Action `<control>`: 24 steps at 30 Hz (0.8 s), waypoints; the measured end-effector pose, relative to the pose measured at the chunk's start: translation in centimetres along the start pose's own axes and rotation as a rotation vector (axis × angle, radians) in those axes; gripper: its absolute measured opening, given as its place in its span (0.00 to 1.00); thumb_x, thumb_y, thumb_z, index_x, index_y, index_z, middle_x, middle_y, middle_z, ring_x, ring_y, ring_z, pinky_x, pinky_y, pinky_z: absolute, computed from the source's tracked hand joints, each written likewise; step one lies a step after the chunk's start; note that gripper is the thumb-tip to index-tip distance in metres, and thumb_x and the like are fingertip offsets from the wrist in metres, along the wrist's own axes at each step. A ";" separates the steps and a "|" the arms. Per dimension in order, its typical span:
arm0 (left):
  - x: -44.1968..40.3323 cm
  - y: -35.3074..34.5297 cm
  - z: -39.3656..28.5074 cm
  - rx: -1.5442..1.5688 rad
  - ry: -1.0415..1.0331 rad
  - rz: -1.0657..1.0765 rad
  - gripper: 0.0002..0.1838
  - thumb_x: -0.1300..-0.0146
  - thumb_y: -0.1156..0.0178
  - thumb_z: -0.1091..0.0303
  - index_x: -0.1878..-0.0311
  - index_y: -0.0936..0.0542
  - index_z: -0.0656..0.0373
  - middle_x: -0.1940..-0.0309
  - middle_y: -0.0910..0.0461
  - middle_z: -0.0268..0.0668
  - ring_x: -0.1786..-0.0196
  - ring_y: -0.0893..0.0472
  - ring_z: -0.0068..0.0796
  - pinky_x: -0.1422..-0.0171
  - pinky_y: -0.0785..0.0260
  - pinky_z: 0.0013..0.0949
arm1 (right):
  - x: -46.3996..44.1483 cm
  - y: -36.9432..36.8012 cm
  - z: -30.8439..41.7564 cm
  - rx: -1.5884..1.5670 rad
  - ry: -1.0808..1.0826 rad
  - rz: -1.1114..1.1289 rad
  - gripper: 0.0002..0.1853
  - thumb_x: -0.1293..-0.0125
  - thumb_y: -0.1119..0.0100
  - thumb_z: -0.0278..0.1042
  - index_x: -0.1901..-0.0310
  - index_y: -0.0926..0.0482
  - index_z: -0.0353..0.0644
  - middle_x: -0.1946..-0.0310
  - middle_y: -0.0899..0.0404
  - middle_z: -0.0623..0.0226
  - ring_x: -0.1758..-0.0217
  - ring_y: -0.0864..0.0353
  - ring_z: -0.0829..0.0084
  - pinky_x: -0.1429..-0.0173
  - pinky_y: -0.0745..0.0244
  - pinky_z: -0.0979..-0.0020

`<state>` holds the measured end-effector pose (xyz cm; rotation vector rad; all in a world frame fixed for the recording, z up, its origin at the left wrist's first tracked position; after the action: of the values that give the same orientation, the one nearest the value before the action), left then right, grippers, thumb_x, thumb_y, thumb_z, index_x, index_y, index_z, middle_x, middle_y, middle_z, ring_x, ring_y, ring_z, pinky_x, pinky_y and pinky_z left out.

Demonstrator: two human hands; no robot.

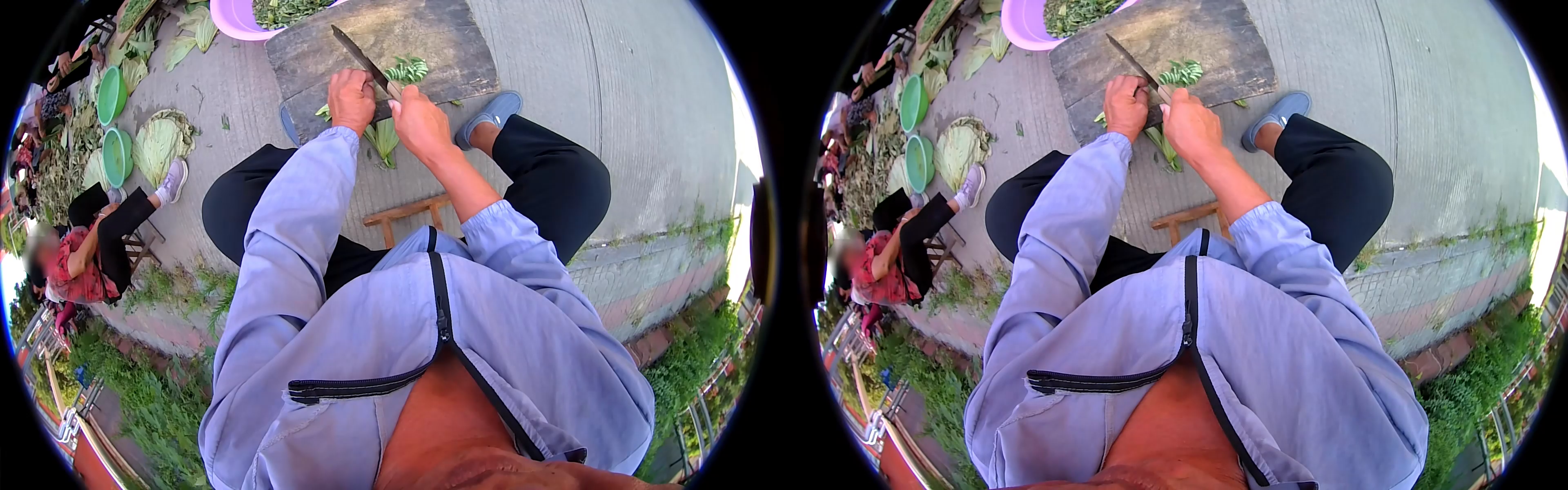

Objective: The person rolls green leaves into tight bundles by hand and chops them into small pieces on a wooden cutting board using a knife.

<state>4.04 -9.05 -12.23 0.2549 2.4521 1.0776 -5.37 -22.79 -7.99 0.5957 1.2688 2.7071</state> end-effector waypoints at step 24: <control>0.1 0.4 0.0 0.070 0.001 0.013 0.07 0.42 0.35 0.76 0.61 0.14 0.56 0.59 0.15 0.39 0.51 0.19 0.48 0.43 0.28 0.46 | -2.6 -0.8 0.5 -0.026 -0.025 0.002 0.19 0.22 0.41 0.46 0.50 0.25 0.34 0.52 0.14 0.38 0.50 0.12 0.36 0.45 0.20 0.40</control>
<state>3.98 -8.77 -11.99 0.2922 2.4954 0.9993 -2.83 -22.56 -9.04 0.6258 1.2259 2.7050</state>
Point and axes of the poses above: each hand's wrist, its own x-axis away from the middle knuckle, its own y-axis out of the back of the hand, z = x × y, the point moved 6 cm from there along -x, towards the middle knuckle
